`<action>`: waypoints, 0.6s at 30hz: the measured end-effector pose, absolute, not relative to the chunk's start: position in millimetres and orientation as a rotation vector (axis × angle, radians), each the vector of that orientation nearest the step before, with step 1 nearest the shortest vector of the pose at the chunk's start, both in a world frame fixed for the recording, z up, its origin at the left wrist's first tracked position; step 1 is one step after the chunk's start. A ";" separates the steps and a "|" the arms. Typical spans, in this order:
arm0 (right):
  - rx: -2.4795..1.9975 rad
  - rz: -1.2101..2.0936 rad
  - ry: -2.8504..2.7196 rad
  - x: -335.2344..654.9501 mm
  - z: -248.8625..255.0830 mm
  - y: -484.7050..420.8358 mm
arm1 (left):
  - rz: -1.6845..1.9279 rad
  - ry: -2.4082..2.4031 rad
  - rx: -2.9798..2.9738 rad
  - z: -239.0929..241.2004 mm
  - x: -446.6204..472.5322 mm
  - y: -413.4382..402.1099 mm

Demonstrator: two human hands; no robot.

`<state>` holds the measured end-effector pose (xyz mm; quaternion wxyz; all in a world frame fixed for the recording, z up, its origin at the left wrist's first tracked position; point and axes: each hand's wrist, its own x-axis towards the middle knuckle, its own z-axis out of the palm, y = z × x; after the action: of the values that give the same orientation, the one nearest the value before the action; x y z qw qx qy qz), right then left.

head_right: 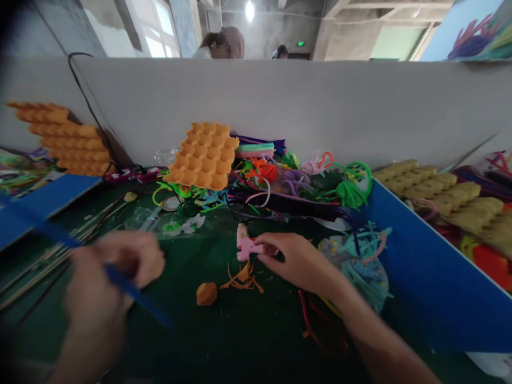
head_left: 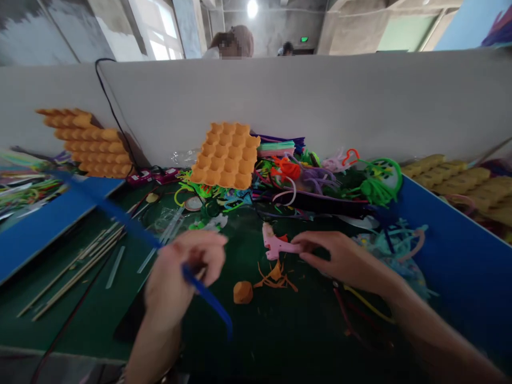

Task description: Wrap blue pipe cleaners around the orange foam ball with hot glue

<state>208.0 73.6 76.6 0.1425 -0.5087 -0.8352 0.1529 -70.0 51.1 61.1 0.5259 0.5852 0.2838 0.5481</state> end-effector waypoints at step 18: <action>-1.727 -0.056 -2.292 229.3 -4.7 104.9 | 0.975 0.653 0.735 23.0 -36.0 139.8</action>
<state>229.3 104.9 -4.7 0.1351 -0.5961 -0.7912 -0.0194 -36.0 139.8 23.0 0.7698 0.3388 0.3011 0.4493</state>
